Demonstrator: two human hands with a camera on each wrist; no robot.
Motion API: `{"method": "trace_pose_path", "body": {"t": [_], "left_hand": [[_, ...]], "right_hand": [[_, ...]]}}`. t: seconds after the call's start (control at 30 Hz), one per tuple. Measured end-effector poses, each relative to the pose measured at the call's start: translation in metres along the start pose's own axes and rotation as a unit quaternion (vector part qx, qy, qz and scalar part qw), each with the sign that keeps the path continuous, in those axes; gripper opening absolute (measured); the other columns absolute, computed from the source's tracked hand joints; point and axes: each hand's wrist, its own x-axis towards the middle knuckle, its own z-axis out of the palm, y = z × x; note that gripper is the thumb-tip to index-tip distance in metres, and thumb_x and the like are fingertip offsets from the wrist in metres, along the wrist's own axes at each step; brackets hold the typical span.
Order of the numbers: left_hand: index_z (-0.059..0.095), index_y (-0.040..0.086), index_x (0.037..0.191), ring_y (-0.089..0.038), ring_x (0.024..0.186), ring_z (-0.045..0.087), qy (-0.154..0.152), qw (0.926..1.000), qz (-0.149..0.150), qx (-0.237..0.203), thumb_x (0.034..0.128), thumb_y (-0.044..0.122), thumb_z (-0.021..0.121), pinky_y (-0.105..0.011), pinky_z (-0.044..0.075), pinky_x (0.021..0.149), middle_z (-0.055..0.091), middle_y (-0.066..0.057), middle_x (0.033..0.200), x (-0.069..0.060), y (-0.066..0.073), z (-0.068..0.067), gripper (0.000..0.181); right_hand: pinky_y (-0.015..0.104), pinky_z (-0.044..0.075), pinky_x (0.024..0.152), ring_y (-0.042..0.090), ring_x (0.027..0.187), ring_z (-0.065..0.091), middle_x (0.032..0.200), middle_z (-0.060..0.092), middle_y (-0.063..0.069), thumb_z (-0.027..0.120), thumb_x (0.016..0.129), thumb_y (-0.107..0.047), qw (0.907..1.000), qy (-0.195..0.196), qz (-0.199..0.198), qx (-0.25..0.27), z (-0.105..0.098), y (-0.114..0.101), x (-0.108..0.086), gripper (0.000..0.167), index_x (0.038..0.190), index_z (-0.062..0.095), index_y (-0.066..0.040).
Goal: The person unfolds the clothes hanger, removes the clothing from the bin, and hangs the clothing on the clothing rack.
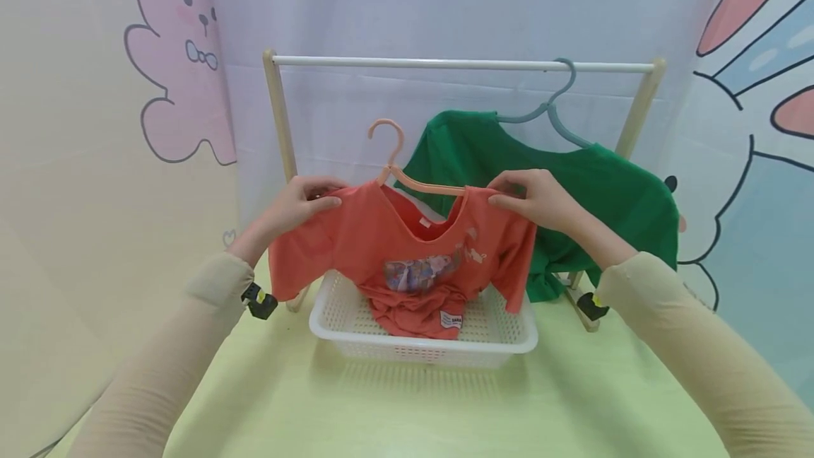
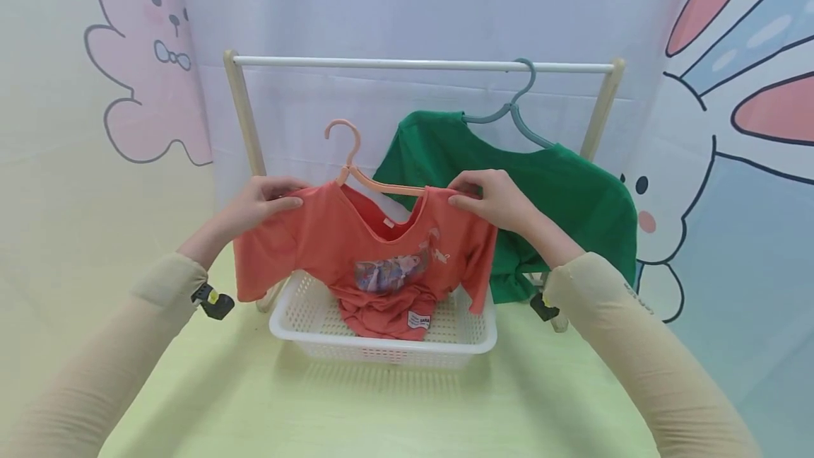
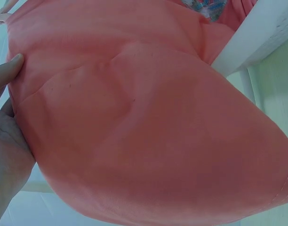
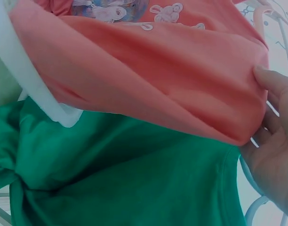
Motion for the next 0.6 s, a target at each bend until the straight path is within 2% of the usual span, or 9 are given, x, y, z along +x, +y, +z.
{"method": "trace_pose_path", "body": {"t": [0.2,0.4,0.53,0.6], "left_hand": [[0.067,0.007,0.125,-0.006,0.089,0.064,-0.004,0.9999,-0.011,0.004,0.097,0.017,0.063,-0.017,0.051,0.078,0.07,-0.016,0.117,0.0016,-0.0004,-0.0006,0.03],[0.069,0.008,0.123,-0.008,0.088,0.064,-0.01,0.9997,-0.01,0.023,0.0964,0.017,0.064,-0.017,0.051,0.078,0.071,-0.014,0.114,0.0034,-0.0001,0.0004,0.029],[0.069,0.007,0.123,-0.006,0.09,0.063,-0.015,0.9992,-0.006,0.036,0.0963,0.016,0.064,-0.016,0.05,0.079,0.071,-0.014,0.115,0.003,0.0015,0.0017,0.028],[0.069,0.007,0.122,-0.007,0.089,0.062,-0.013,0.9993,-0.003,0.035,0.0964,0.016,0.064,-0.016,0.05,0.079,0.071,-0.014,0.114,0.0032,0.0022,0.0026,0.028]], "right_hand": [[0.017,0.051,0.071,0.019,0.083,0.064,0.095,0.074,0.008,0.067,0.095,-0.018,0.9982,0.053,-0.024,-0.013,-0.0006,0.0045,-0.0048,0.017,0.107,0.075,-0.01],[0.013,0.05,0.072,0.016,0.082,0.064,0.094,0.074,0.006,0.069,0.093,-0.014,0.9918,0.107,-0.064,-0.027,0.0008,0.0065,-0.0063,0.013,0.103,0.075,-0.008],[0.008,0.048,0.072,0.018,0.084,0.065,0.095,0.074,0.008,0.066,0.095,-0.015,0.9877,0.141,-0.065,-0.017,0.0003,0.0056,-0.0063,0.014,0.105,0.073,-0.008],[0.009,0.048,0.072,0.021,0.084,0.066,0.096,0.074,0.009,0.065,0.096,-0.017,0.9881,0.142,-0.058,-0.002,-0.0008,0.0036,-0.0066,0.016,0.106,0.073,-0.008]]}}
